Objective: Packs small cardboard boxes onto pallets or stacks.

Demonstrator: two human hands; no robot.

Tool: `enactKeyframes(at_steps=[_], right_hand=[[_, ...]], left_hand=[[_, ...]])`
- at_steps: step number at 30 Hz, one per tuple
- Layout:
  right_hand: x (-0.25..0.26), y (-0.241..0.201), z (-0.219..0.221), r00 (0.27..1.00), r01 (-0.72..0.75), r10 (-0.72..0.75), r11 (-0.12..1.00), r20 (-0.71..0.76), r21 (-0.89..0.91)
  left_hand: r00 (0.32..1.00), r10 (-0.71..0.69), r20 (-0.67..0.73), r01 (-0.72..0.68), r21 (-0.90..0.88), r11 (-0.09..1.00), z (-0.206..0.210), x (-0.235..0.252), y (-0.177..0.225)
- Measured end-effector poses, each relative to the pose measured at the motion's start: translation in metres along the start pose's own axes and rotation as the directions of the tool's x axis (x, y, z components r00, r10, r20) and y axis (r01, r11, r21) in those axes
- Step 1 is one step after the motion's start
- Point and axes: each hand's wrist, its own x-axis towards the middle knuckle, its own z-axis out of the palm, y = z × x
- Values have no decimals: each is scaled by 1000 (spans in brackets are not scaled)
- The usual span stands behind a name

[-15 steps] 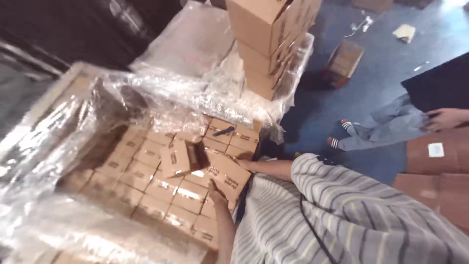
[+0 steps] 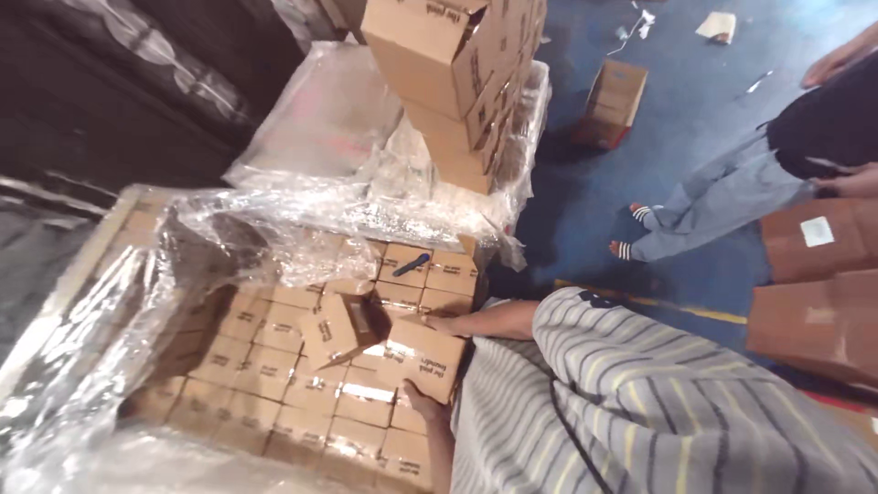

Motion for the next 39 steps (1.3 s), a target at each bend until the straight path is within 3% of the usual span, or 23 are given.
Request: enactKeyframes(at_steps=[5,7,9,11,13,15,17,19,21,23,25,31,34,37,39], right_hand=[[30,1,9,998,-67,67,995,1,-72],[63,6,11,995,-100,101,991,9,-85],[125,41,3,996,-11,22,991,89,-130],[180,76,-7,976,74,-47,990,213,-120],[212,87,-18,958,51,-4,987,287,-155],[238,77,-31,954,-19,109,952,279,-305],[264,63,-46,981,-17,113,862,158,-507],[299,49,-61,1000,11,9,746,27,-666],[339,42,-70,985,5,-137,640,-108,-768],[373,34,-76,958,12,-242,566,-152,-824],[402,17,-81,940,47,-315,494,-129,-868],[452,18,-86,925,238,-372,395,83,-887],[451,10,-80,953,220,-278,363,120,-905],[439,1,-71,982,135,-175,395,70,-909],[427,-7,-66,986,141,-151,509,74,-849]], left_hand=[[992,-75,-102,60,-145,988,18,-10,7],[994,-80,-78,58,-247,967,29,-12,10],[996,-62,-68,41,-276,960,34,-11,11],[992,-46,-115,17,-245,969,33,-10,11],[984,-80,-162,49,-190,981,28,-9,6],[961,-100,-257,86,-64,994,27,-4,7],[939,-25,-342,94,186,978,25,0,11],[918,187,-350,22,514,857,27,8,23],[894,358,-268,-3,797,604,30,15,39],[889,405,-212,24,907,421,38,24,53],[898,400,-183,33,935,353,47,37,62],[871,416,-260,35,879,475,57,43,51],[861,434,-266,-4,848,530,56,44,50],[847,461,-265,-34,839,543,55,43,49],[847,461,-263,-37,837,546,54,44,50]])
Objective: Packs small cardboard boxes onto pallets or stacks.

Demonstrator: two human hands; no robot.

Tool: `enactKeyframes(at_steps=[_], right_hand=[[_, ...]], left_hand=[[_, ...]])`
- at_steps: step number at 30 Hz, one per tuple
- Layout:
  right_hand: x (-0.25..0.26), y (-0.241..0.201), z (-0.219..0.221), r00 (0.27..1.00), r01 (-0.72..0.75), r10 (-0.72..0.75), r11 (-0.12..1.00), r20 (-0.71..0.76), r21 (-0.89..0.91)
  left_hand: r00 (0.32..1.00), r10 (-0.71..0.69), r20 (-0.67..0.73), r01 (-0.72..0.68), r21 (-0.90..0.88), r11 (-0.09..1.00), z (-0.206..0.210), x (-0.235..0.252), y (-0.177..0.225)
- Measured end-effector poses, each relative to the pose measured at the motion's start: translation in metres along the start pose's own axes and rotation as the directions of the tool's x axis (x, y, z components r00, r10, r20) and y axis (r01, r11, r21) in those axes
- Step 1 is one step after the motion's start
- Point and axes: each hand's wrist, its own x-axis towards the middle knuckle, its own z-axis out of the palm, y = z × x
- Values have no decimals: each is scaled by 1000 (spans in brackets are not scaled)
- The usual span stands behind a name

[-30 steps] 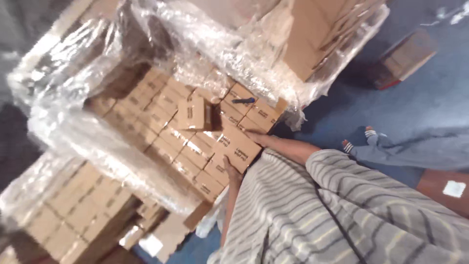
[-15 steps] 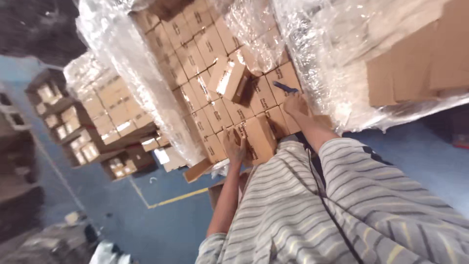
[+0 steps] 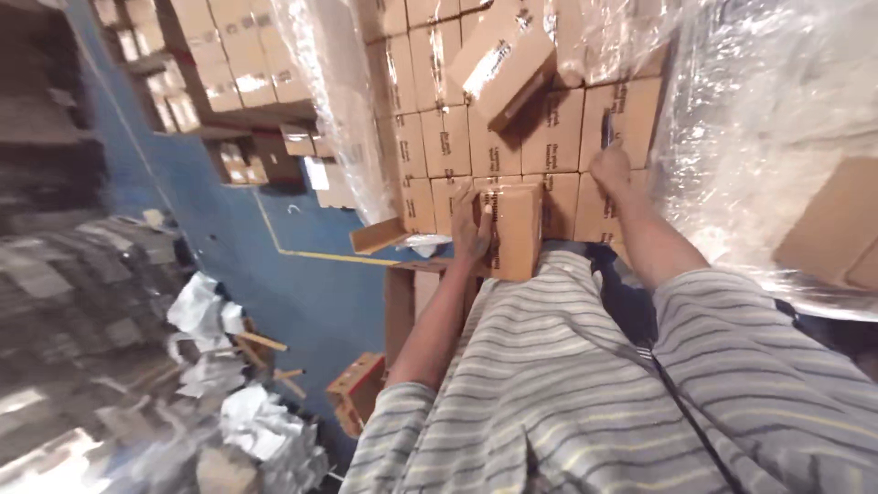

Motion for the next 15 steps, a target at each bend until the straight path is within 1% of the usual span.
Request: enactKeyframes(at_steps=[2,4,5,7,9,10,11,12,14,15], right_hand=[[-17,-9,-3,993,77,-98,960,63,269],[-45,-21,-6,972,123,-202,877,123,464],[-59,-28,-9,963,147,-243,833,114,533],[-87,-39,-9,943,223,-331,721,43,656],[-108,-49,-1,923,275,-382,552,-54,787],[-117,-54,1,922,259,-383,490,-62,832],[-128,-59,3,930,221,-365,468,-40,855],[-140,-60,6,936,183,-352,477,-4,860],[-157,-59,7,923,178,-380,549,55,817],[-162,-59,8,910,232,-412,605,50,762]], left_hand=[[1000,3,-29,-3,-24,1000,1,0,-6],[997,24,-67,-27,-39,999,4,-1,-17],[996,37,-78,-40,-46,998,4,2,-23],[994,79,-80,-85,-76,993,0,3,-36],[996,79,-41,-83,-90,992,-10,3,-46],[996,77,-36,-81,-104,991,-12,5,-50],[997,73,-35,-77,-115,990,-14,7,-52],[997,73,-35,-77,-126,989,-14,6,-52],[996,79,-36,-83,-137,987,-8,4,-47],[995,91,-31,-94,-142,985,-6,4,-43]])
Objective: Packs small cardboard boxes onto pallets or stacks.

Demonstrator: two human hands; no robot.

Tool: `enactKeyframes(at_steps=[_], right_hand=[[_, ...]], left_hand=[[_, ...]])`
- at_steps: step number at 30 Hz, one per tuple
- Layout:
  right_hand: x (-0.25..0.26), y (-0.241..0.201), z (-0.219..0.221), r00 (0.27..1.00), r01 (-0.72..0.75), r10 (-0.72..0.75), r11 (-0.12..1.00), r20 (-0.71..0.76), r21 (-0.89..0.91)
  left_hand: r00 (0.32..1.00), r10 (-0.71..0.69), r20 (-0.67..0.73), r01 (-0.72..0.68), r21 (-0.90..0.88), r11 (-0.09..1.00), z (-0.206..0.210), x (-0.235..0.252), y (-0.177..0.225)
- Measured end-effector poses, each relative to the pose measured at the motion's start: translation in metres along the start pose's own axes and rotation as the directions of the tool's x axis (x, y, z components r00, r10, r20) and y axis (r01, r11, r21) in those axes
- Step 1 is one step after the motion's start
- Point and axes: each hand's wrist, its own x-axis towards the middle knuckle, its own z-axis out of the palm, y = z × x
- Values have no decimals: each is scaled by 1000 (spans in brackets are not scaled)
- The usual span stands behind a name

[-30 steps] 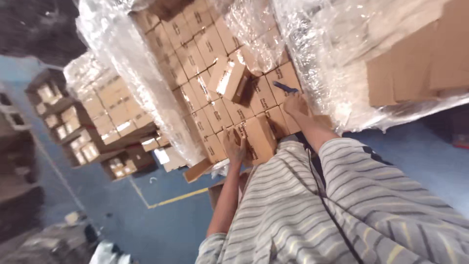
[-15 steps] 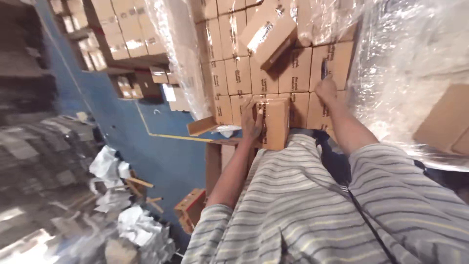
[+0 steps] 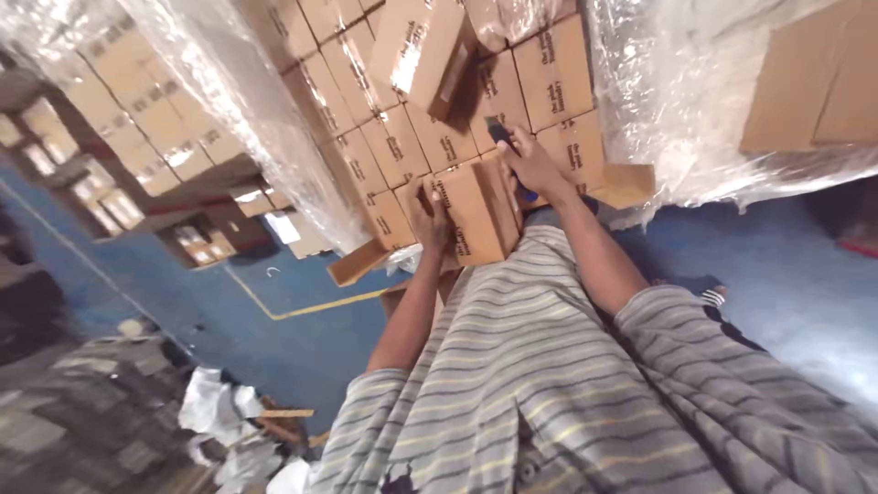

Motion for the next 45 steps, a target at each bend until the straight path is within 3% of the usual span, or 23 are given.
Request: enactKeyframes(at_steps=[3,6,8,11,13,19,24,28,30,31,33,35,37,41,45], right_hand=[[-6,-15,2,993,111,-85,880,76,-462],[4,-45,13,979,191,-49,557,198,-808],[19,-62,27,968,237,-9,374,252,-897],[52,-72,45,922,366,65,179,382,-913],[69,-79,57,873,456,131,117,469,-882],[94,-100,86,753,580,305,111,583,-807],[109,-115,101,642,658,481,54,597,-751],[97,-141,60,700,644,540,-197,466,-739],[78,-154,33,815,529,386,-192,432,-827],[66,-157,25,879,447,250,-133,406,-885],[40,-145,29,950,277,115,116,290,-954],[14,-111,49,952,123,192,467,236,-876],[-6,-72,74,959,-35,243,612,146,-790],[-20,-40,119,979,-188,173,534,-111,-824],[-31,-47,153,953,-304,133,408,-273,-861]], left_hand=[[997,67,25,-69,89,994,11,-1,10],[997,73,-4,-72,103,992,14,-4,13],[995,89,-37,-85,94,992,10,-4,13],[999,-43,-32,47,136,990,4,1,24],[989,-135,-58,141,131,981,4,3,33],[972,-212,-101,218,54,975,2,3,34],[972,-154,-178,157,5,988,9,2,25],[966,-186,-177,183,-31,983,3,0,18],[963,-229,-139,227,-31,973,-2,2,17],[961,-252,-112,252,-19,968,-5,6,18],[970,-236,-55,237,27,971,-8,12,19],[982,-188,3,187,87,978,-13,18,17],[986,-154,71,145,116,983,-19,24,17],[984,-94,149,76,120,990,-21,28,22],[997,-37,72,40,-32,999,-10,21,8]])
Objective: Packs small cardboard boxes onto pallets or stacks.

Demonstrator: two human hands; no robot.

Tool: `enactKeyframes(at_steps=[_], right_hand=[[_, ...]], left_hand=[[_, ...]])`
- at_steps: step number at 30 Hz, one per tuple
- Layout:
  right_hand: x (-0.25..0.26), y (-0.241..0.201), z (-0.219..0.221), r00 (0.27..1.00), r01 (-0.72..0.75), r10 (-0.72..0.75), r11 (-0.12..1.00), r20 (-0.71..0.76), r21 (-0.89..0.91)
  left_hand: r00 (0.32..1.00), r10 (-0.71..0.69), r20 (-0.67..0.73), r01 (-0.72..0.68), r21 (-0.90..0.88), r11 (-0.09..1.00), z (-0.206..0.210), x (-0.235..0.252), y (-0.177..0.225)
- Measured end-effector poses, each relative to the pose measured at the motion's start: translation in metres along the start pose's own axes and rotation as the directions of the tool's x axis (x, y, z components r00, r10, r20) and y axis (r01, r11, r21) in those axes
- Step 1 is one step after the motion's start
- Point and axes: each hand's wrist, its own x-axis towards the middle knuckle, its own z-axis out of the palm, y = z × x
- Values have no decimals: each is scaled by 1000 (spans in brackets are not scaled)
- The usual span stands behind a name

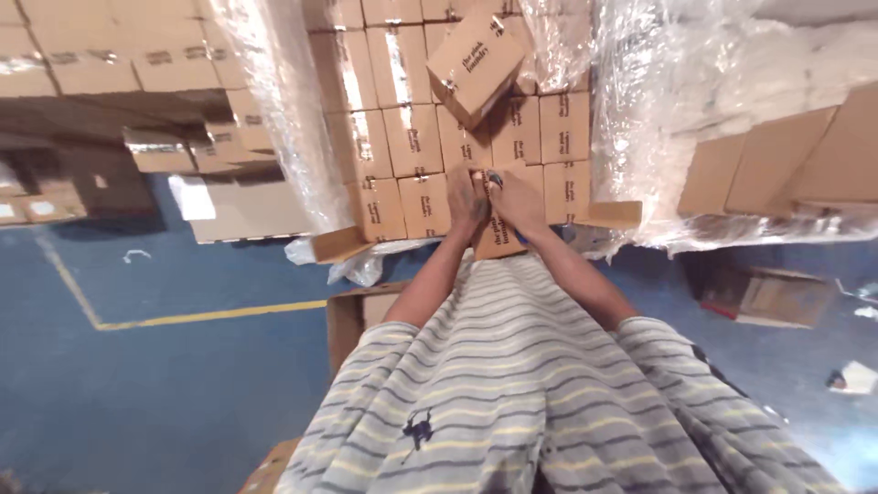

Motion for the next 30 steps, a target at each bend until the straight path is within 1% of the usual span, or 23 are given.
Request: enactKeyframes(at_steps=[2,4,6,9,11,13,14,16,17,18,19,20,21,22,23,25,26,28,29,30], right_hand=[[-3,-14,-2,998,-57,56,998,-31,-26],[-3,-26,-1,993,-103,101,994,-61,-34],[1,-33,-2,995,-76,70,993,-71,-88],[-8,-32,-10,1000,10,-5,981,24,-195],[-36,-23,-3,999,38,-27,967,46,-252],[-83,-1,16,995,-12,39,962,91,-274],[-106,17,32,990,-54,84,967,111,-250],[-137,59,61,978,-160,170,983,124,-88],[-148,78,77,968,-226,216,971,129,73],[-155,90,94,958,-284,262,912,113,296],[-159,95,110,947,-301,311,785,76,541],[-161,92,122,928,-281,370,631,37,724],[-161,84,128,910,-238,414,505,10,830],[-159,75,131,901,-196,433,420,-6,886],[-156,67,132,897,-169,443,372,-14,913],[-149,57,139,882,-138,470,333,-37,933],[-144,53,142,873,-136,485,331,-45,934],[-132,52,149,872,-155,487,387,-59,909],[-130,51,154,895,-178,444,457,-50,872],[-135,49,158,933,-205,360,544,-6,814]], left_hand=[[1000,18,-22,-19,-42,999,2,2,-6],[1000,19,1,-19,-61,998,-1,3,-7],[1000,19,-17,-20,-42,999,-3,4,-8],[1000,-3,-23,3,-13,1000,-5,1,-9],[999,-38,-34,37,-10,999,-4,4,-8],[996,-78,-33,79,19,997,-5,6,-4],[994,-105,-30,106,39,994,-6,7,-2],[985,-170,-6,170,34,985,-8,10,6],[979,-202,12,202,28,979,-9,10,8],[976,-216,19,215,26,976,-9,11,11],[975,-221,19,220,26,975,-7,12,13],[975,-220,21,220,24,975,-6,12,15],[976,-216,18,215,24,976,-5,12,15],[977,-214,12,213,28,977,-4,12,15],[976,-216,16,216,26,976,-4,11,15],[975,-223,13,223,27,975,-4,11,14],[974,-225,4,225,22,974,-3,11,14],[972,-234,-3,234,22,972,-1,10,15],[971,-239,-3,239,23,971,-1,10,15],[970,-242,-4,242,18,970,-1,9,15]])
